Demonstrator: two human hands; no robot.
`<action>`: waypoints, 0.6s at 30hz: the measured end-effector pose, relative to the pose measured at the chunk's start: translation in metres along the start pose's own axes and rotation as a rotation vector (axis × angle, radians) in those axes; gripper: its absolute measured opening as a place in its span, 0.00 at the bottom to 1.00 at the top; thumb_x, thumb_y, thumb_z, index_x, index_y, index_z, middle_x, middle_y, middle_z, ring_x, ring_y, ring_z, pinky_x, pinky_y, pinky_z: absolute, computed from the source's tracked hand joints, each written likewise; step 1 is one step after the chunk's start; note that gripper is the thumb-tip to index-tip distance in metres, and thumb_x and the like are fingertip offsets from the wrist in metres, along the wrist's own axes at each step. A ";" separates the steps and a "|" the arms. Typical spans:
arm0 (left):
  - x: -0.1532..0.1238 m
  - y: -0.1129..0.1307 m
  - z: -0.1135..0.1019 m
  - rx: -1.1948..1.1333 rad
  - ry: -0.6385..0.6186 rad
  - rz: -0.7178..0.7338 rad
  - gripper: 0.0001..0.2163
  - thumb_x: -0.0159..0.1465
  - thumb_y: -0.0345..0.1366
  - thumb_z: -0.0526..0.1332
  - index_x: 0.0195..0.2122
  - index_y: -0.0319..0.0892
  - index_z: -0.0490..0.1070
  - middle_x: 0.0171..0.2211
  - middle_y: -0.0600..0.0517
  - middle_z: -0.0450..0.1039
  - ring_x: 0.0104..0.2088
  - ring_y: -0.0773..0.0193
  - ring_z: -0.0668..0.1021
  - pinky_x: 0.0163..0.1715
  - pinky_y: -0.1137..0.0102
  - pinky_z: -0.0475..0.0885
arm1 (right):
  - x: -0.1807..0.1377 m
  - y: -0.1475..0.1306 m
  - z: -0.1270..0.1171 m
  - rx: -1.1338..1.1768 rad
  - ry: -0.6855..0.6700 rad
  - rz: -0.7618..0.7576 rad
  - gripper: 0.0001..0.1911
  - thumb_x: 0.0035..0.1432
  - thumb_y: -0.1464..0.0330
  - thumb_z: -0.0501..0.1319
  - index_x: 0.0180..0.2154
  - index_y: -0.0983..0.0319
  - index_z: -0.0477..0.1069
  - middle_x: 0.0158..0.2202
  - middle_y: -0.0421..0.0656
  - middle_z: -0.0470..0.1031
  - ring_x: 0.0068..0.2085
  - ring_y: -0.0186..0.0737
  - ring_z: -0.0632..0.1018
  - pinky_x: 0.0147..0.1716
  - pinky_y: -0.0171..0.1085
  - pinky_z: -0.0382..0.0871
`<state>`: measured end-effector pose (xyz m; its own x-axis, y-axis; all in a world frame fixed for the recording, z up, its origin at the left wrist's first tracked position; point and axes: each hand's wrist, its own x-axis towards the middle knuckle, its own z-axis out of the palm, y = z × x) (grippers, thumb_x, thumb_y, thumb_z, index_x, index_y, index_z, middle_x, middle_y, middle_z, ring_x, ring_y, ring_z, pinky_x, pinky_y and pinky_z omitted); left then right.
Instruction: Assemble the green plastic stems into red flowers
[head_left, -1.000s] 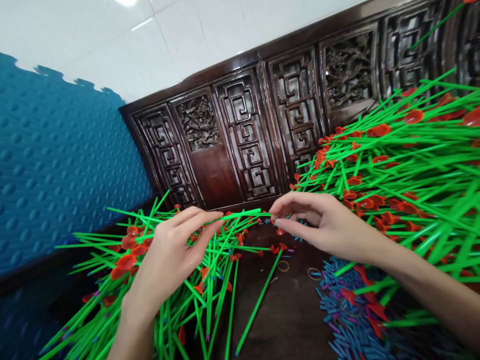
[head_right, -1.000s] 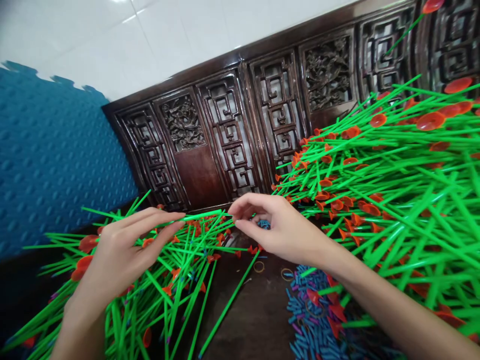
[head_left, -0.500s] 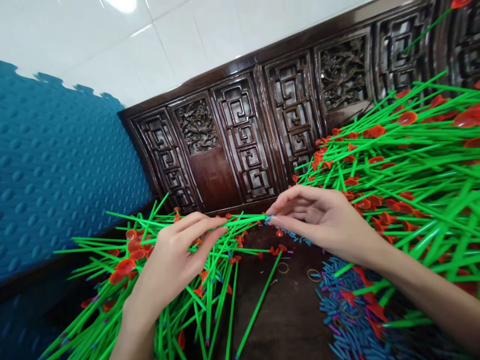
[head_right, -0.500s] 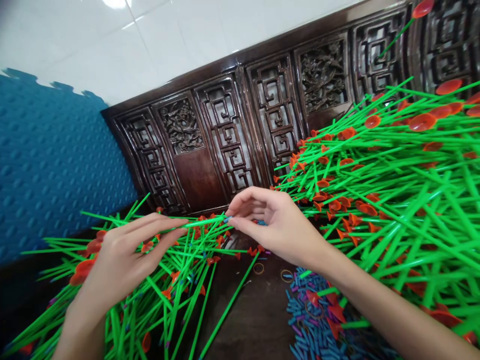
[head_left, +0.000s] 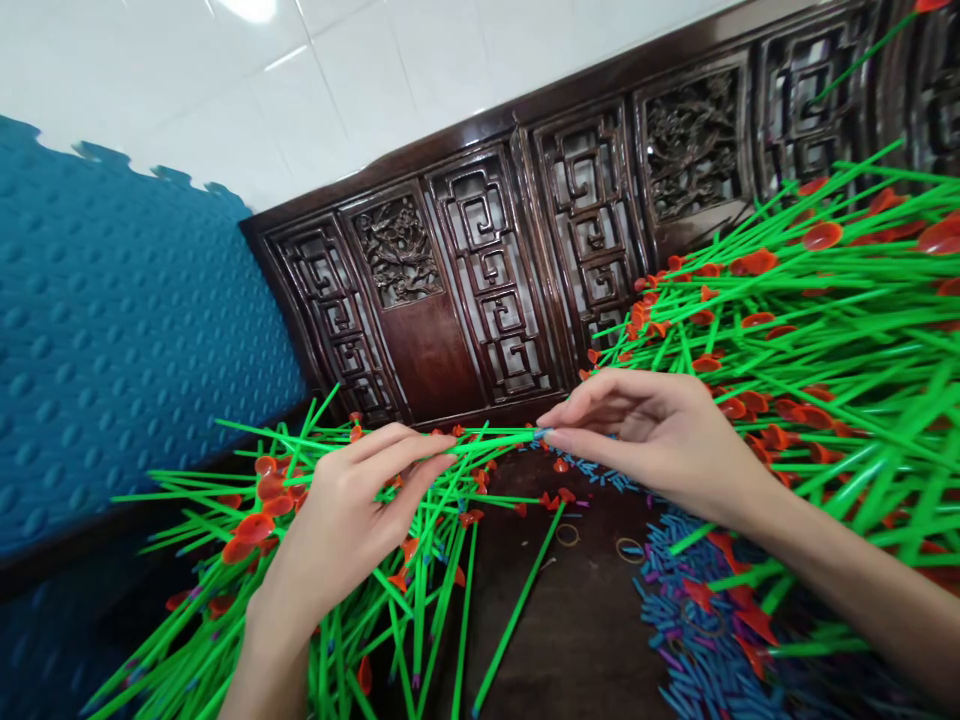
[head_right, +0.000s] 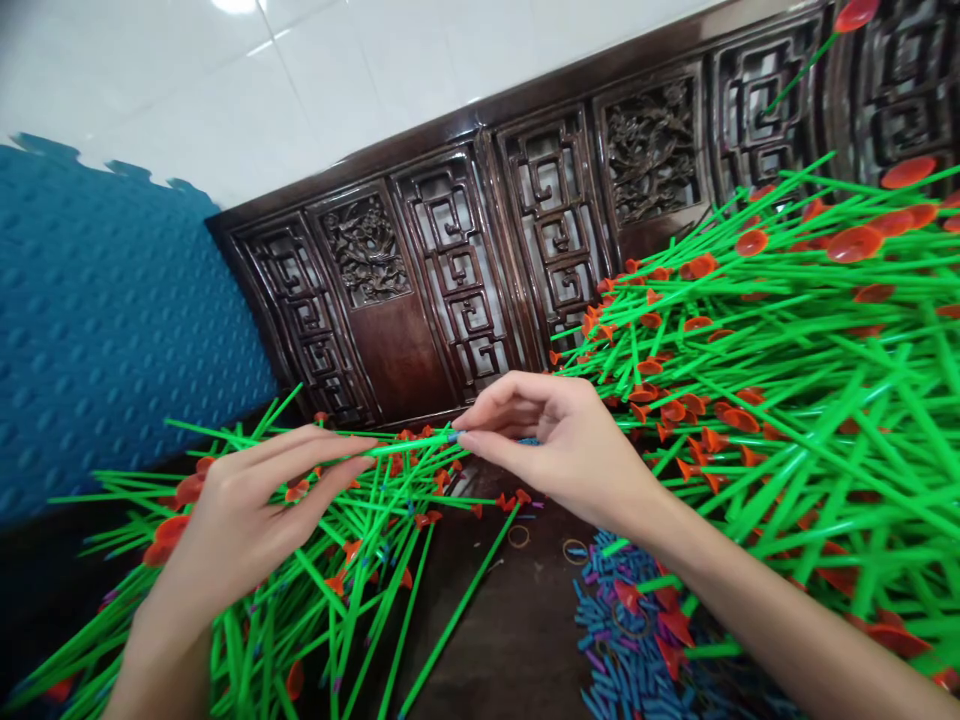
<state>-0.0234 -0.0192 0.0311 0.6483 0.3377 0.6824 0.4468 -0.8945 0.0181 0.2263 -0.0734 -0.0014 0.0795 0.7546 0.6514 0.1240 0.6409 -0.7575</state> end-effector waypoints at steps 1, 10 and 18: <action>0.000 0.000 0.000 0.002 -0.004 0.002 0.06 0.67 0.30 0.62 0.43 0.43 0.77 0.38 0.55 0.79 0.36 0.72 0.79 0.40 0.79 0.71 | 0.000 -0.001 0.000 -0.004 0.007 -0.003 0.07 0.50 0.66 0.72 0.29 0.60 0.75 0.32 0.42 0.83 0.35 0.41 0.84 0.37 0.38 0.82; -0.001 0.002 -0.002 -0.011 -0.012 0.012 0.07 0.67 0.29 0.62 0.44 0.44 0.77 0.37 0.55 0.80 0.35 0.70 0.79 0.38 0.77 0.73 | 0.000 -0.005 0.002 0.054 0.098 -0.034 0.09 0.47 0.68 0.74 0.25 0.58 0.74 0.31 0.41 0.84 0.34 0.42 0.85 0.36 0.36 0.83; -0.001 0.001 -0.002 -0.038 -0.012 0.025 0.08 0.67 0.28 0.62 0.44 0.45 0.76 0.36 0.57 0.80 0.34 0.73 0.79 0.37 0.80 0.71 | 0.000 -0.004 0.003 0.118 0.112 -0.044 0.11 0.45 0.68 0.75 0.25 0.58 0.73 0.30 0.40 0.83 0.34 0.42 0.85 0.37 0.38 0.83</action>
<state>-0.0251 -0.0207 0.0318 0.6666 0.3186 0.6739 0.4070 -0.9130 0.0290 0.2233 -0.0751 0.0017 0.1871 0.7092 0.6797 0.0132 0.6900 -0.7237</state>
